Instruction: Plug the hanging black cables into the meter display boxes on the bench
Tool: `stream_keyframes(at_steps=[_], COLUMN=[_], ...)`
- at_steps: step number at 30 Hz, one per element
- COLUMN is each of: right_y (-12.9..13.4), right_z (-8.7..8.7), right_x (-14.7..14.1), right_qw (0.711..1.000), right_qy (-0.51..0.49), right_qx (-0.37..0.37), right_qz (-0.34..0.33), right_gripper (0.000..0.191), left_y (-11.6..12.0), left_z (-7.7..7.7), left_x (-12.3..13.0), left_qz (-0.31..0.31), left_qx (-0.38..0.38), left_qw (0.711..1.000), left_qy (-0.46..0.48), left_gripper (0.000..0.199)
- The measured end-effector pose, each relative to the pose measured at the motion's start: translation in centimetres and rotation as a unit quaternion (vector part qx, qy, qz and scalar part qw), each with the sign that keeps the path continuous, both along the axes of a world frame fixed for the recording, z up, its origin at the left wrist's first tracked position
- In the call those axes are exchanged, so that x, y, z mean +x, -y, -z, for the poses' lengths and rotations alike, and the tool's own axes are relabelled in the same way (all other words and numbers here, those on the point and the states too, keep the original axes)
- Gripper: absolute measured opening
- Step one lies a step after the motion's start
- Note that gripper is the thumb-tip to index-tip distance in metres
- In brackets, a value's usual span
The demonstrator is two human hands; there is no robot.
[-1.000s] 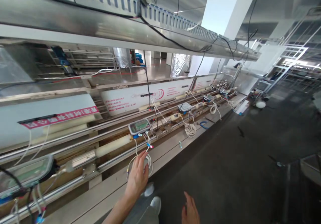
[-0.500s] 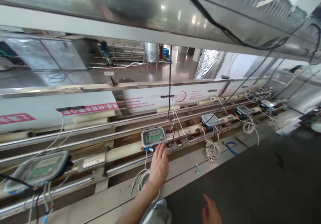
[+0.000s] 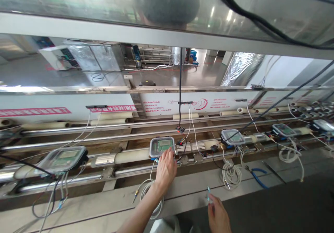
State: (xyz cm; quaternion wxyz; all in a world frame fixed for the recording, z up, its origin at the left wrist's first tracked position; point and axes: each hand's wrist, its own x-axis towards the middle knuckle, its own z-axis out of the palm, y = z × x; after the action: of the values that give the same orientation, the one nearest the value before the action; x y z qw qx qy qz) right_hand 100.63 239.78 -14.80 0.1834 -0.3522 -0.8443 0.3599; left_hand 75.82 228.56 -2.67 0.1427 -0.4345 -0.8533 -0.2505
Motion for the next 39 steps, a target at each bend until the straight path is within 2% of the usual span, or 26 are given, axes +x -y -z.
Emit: stream_keyframes(at_steps=[4,6,8,11,14,17,22,25,29,33,37,39], right_y=[-2.9,-4.1,-4.9,-5.3,-5.0,-4.4,-3.7,-3.3,-2.9,-2.8,-2.4,-1.8], right_z=[-8.2,-11.7,-14.2,-16.2,-16.7,-16.6,-17.0,-17.6,-18.1,-18.2,-18.0,-17.5], right_x=[-6.3,-10.0,-13.8,-18.8,-22.0,-22.9,-22.0,-21.3,-20.6,-20.3,-19.9,-19.2], right_qw=[0.993,0.987,0.981,0.973,0.968,0.971,0.978,0.978,0.975,0.98,0.982,0.984], right_qy=[-0.061,-0.086,-0.117,-0.161,-0.176,-0.156,-0.138,-0.142,-0.16,-0.142,-0.117,-0.107], right_qx=[0.079,0.095,0.104,0.091,0.056,0.038,0.047,0.054,0.052,0.063,0.094,0.091], right_qz=[-0.057,-0.092,-0.113,-0.136,-0.17,-0.179,-0.152,-0.144,-0.144,-0.128,-0.114,-0.114], right_gripper=[0.034,0.033,0.031,0.036,0.037,0.032,0.021,0.024,0.025,0.023,0.021,0.021], left_y=[-0.3,-0.5,-1.0,-2.3,-3.8,-4.7,-4.5,-4.2,-4.3,-3.8,-2.8,-2.3], left_z=[-1.5,-2.6,-3.6,-4.4,-4.5,-4.5,-5.2,-5.8,-6.0,-6.1,-6.1,-6.3], left_x=[-0.3,-0.7,-1.3,-2.7,-4.3,-5.5,-6.0,-5.9,-5.8,-5.7,-5.8,-6.0], left_qz=[-0.005,-0.013,-0.003,0.02,0.042,0.073,0.127,0.13,0.089,0.113,0.156,0.144], left_qx=[0.111,0.149,0.173,0.184,0.159,0.115,0.056,0.09,0.143,0.085,0.039,0.025], left_qw=[0.993,0.988,0.985,0.983,0.986,0.99,0.99,0.986,0.975,0.973,0.974,0.979], left_qy=[0.026,0.029,0.025,0.013,-0.004,-0.034,-0.022,0.051,0.145,0.184,0.157,0.142], left_gripper=[0.02,0.022,0.028,0.034,0.036,0.035,0.029,0.03,0.026,0.033,0.042,0.046])
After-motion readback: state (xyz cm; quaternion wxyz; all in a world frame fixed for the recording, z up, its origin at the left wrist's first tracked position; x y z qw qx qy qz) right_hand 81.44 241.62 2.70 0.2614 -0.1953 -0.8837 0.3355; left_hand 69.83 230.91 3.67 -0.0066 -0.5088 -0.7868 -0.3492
